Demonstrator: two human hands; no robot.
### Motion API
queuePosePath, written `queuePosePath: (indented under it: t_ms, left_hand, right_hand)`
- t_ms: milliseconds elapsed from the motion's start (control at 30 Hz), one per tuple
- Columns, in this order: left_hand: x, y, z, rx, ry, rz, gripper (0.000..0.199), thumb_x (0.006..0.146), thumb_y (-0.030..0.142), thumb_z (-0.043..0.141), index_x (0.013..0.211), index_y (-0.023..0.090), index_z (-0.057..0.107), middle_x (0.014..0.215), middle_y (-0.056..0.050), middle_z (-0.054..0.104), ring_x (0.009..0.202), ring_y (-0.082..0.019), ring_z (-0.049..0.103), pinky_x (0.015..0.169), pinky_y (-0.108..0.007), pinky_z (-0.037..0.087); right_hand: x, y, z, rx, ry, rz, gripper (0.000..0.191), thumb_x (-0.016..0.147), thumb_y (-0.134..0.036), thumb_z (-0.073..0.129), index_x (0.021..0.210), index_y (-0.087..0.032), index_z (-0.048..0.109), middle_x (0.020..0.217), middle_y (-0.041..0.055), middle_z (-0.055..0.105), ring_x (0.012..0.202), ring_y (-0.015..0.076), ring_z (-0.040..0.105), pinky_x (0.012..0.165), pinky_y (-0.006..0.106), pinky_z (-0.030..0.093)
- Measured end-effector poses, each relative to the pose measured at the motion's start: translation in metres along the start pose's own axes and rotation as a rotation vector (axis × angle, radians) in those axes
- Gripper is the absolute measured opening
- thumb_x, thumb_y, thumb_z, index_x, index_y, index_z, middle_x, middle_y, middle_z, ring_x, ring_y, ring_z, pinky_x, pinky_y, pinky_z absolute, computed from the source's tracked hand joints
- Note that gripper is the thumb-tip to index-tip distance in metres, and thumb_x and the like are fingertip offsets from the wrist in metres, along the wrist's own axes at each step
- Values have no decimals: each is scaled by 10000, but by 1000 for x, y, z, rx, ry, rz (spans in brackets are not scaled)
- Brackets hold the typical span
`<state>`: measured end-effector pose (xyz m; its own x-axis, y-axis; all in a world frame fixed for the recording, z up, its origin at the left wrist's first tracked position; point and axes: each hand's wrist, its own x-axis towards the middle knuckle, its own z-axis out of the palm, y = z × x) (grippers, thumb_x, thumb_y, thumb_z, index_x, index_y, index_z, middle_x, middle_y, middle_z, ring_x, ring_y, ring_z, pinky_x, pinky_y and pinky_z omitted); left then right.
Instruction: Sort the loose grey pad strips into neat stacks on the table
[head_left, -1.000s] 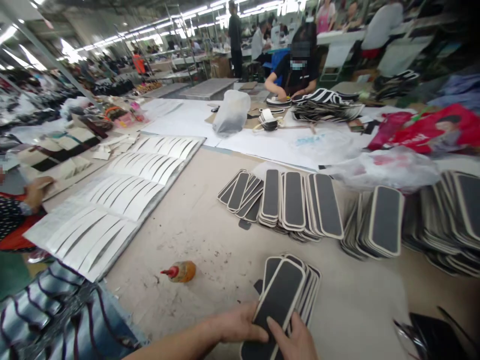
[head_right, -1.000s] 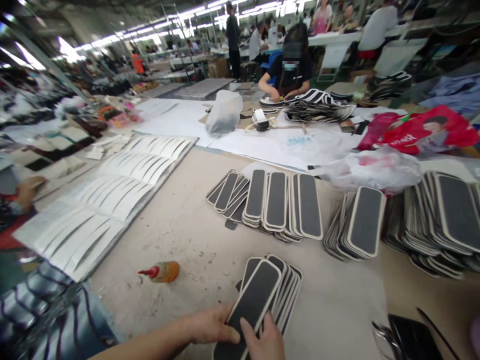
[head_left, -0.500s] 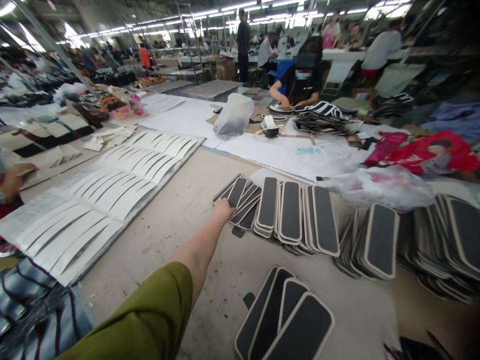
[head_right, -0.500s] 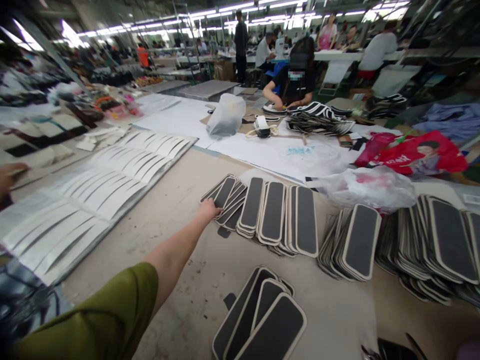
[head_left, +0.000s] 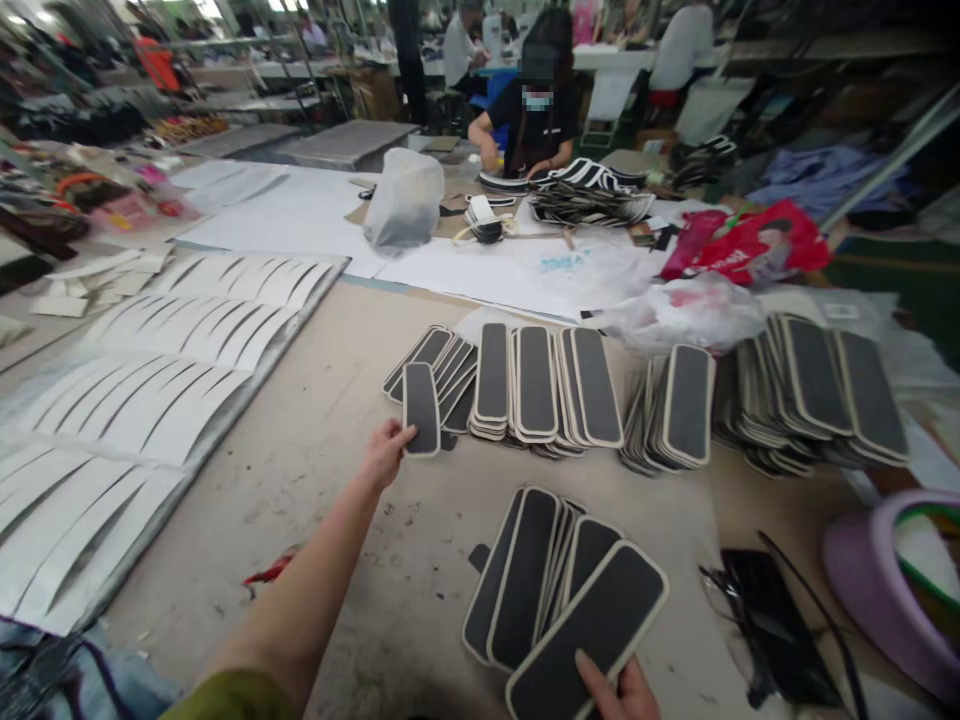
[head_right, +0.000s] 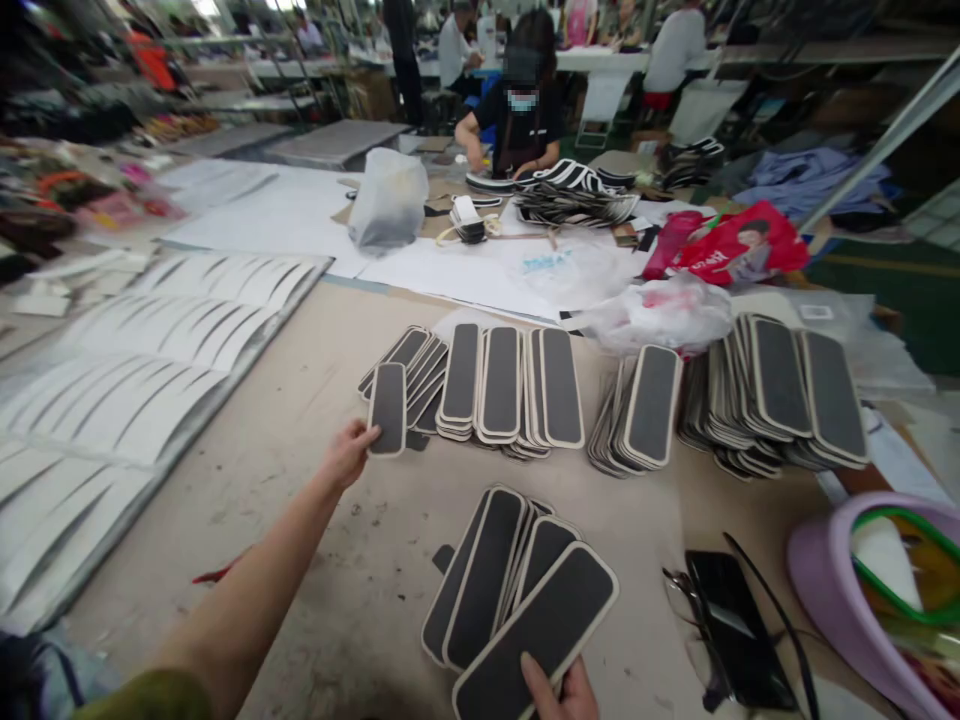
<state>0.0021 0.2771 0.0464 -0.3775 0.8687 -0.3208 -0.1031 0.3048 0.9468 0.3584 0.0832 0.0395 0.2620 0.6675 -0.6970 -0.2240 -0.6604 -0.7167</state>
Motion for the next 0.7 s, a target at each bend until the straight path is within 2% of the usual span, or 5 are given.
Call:
queuePosePath:
  t_ms: [100,200,300,500,700]
  left_hand:
    - [-80,-28,-8,-80,-157,-115,393,592,399,769,738,163,492,638,34,551,574,-102,533,547,-232,454]
    - [-158,-55,-5,-265,-376,-339,339,639,333,748,812,186,497,727,16,603,638,-116,570,601,-241,462]
    - [-202,-77,18,-305,-490,-414,272,675,283,725,763,186,487,695,26,607,595,-97,553,586,-219,435]
    - [-199,-95,71,78,-666,-395,358,577,263,747,882,172,583,853,-33,674,823,-212,611,744,-302,461]
    - [-176,-76,66,859,-657,-195,496,584,259,680,1057,194,545,871,-36,652,835,-234,613,765,-323,443]
  right_hand:
    - [0,1,-3,47,-18,-47,716,587,-489,739,1192,-171,527,953,83,719,866,263,667,779,358,532]
    - [5,4,8,-20,-118,-135,619,671,-440,696,1190,-160,506,1052,94,690,945,239,645,868,356,498]
    - [16,10,28,-164,-218,-275,547,738,-415,625,1196,-151,488,1130,99,654,1013,216,618,924,347,465]
    - [36,23,43,-433,-77,-387,493,740,-444,552,1135,-150,558,1098,119,638,1039,258,581,950,405,429]
    - [38,30,21,-593,81,-394,641,733,-504,520,1222,-91,485,1262,201,485,1210,314,420,1055,451,282]
